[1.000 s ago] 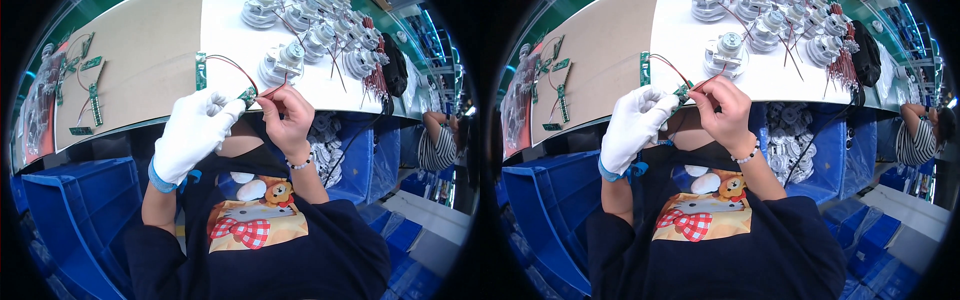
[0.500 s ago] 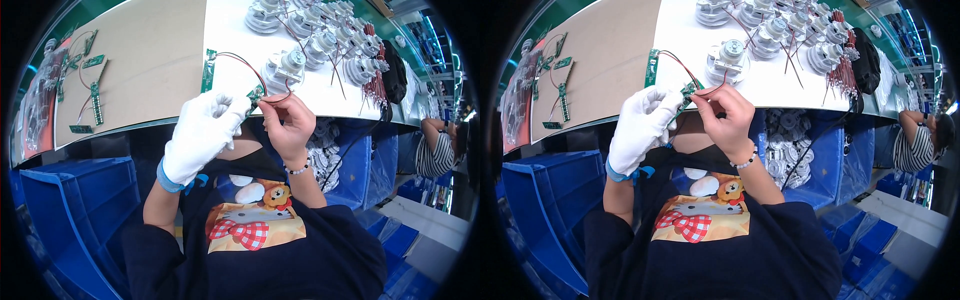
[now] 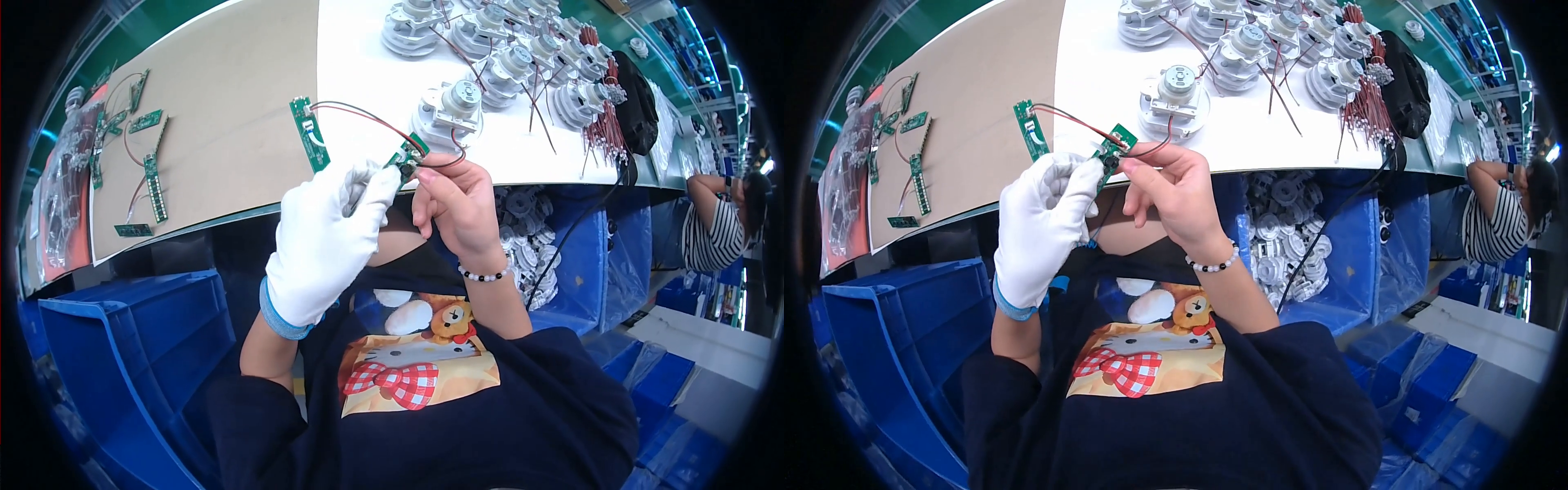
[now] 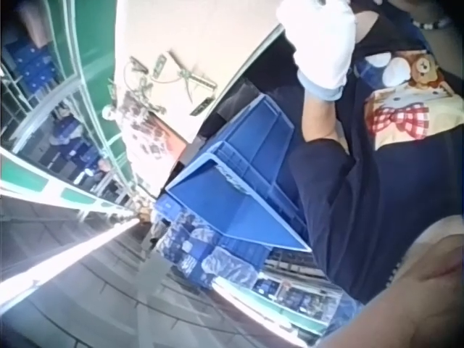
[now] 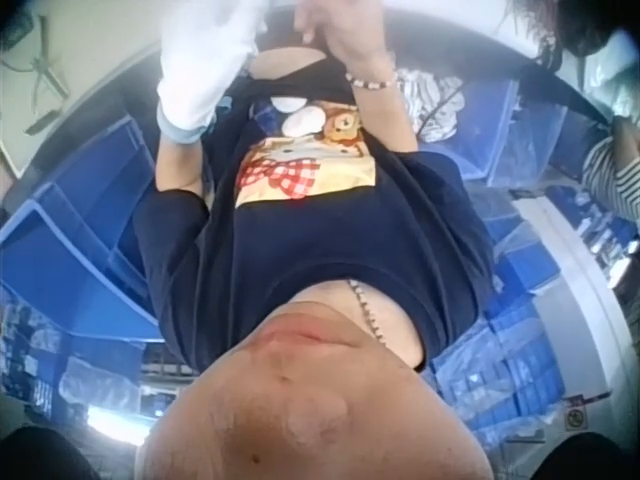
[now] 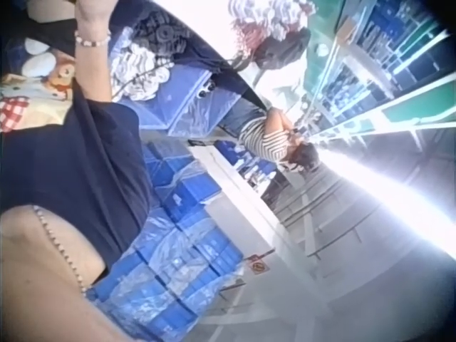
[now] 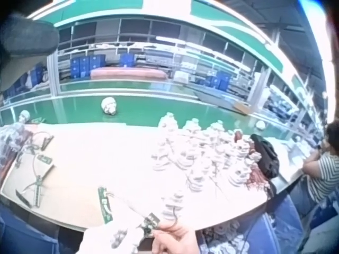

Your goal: The person assembles small electronic components by hand, connecting wires to circuit boards and placing the assembled components into plastic housings.

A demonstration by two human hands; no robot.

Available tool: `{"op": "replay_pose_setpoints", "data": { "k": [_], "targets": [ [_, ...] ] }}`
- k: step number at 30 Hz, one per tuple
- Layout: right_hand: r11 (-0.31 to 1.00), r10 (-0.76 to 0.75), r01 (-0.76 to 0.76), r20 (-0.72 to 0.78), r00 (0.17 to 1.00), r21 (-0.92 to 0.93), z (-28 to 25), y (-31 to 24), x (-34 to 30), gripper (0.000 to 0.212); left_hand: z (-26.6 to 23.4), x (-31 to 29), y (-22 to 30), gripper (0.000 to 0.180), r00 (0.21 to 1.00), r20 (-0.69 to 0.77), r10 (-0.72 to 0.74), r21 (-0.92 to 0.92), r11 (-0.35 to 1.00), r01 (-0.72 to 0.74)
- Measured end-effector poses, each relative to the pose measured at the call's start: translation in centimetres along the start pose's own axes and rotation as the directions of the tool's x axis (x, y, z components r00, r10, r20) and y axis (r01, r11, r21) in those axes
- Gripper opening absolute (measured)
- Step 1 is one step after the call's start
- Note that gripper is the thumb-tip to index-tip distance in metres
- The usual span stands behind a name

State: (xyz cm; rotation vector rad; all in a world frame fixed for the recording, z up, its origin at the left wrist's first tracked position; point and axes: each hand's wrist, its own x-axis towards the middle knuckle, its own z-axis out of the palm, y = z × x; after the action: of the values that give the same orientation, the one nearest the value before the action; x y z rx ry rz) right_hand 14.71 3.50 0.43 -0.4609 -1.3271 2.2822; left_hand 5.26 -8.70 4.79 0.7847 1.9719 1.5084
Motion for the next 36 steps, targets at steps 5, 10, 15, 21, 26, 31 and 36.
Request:
{"op": "replay_pose_setpoints", "data": {
  "k": [5, 10, 15, 21, 26, 31, 36],
  "targets": [
    [0.997, 0.002, -0.003, 0.014, 1.0, 0.072, -0.3, 0.2, 0.0, 0.013, 0.2, -0.2, 0.0, 0.016, 0.999, -0.008, 0.045, 0.046, 0.998, -0.045],
    [0.995, -0.045, 0.043, 0.023, 0.999, 0.085, -0.7, 0.8, -0.1, 0.012, 0.4, -0.5, 0.2, 0.013, 0.998, -0.024, 0.06, -0.018, 0.998, -0.061],
    [0.974, -0.056, 0.062, -0.036, 0.998, 0.218, 0.1, 1.0, -0.5, 0.011, 0.8, -0.7, -0.5, 0.013, 0.988, 0.005, 0.154, 0.0, 0.988, -0.154],
    [0.989, 0.089, -0.097, 0.068, 0.994, 0.111, -0.4, -0.4, -0.2, 0.017, 0.6, -0.4, -0.5, 0.012, 0.998, -0.036, 0.059, -0.086, 0.994, -0.062],
    [0.876, 0.018, -0.141, -0.262, 0.965, -0.461, -6.0, -5.5, 1.1, 0.026, -1.6, 0.5, -0.3, 0.017, 0.99, -0.091, -0.111, -0.115, 0.988, 0.101],
    [0.508, -0.19, 0.0, -0.112, 0.975, -0.862, -7.5, -6.6, 6.7, 0.044, -2.1, 1.0, -0.7, 0.016, 0.995, -0.04, -0.092, -0.095, 0.992, 0.088],
    [0.613, -0.31, 0.139, -0.075, 0.948, -0.778, -5.1, -4.2, 8.6, 0.042, -2.4, 0.2, -1.4, 0.009, 0.996, -0.083, 0.038, -0.052, 0.998, -0.042]
  ]
}}
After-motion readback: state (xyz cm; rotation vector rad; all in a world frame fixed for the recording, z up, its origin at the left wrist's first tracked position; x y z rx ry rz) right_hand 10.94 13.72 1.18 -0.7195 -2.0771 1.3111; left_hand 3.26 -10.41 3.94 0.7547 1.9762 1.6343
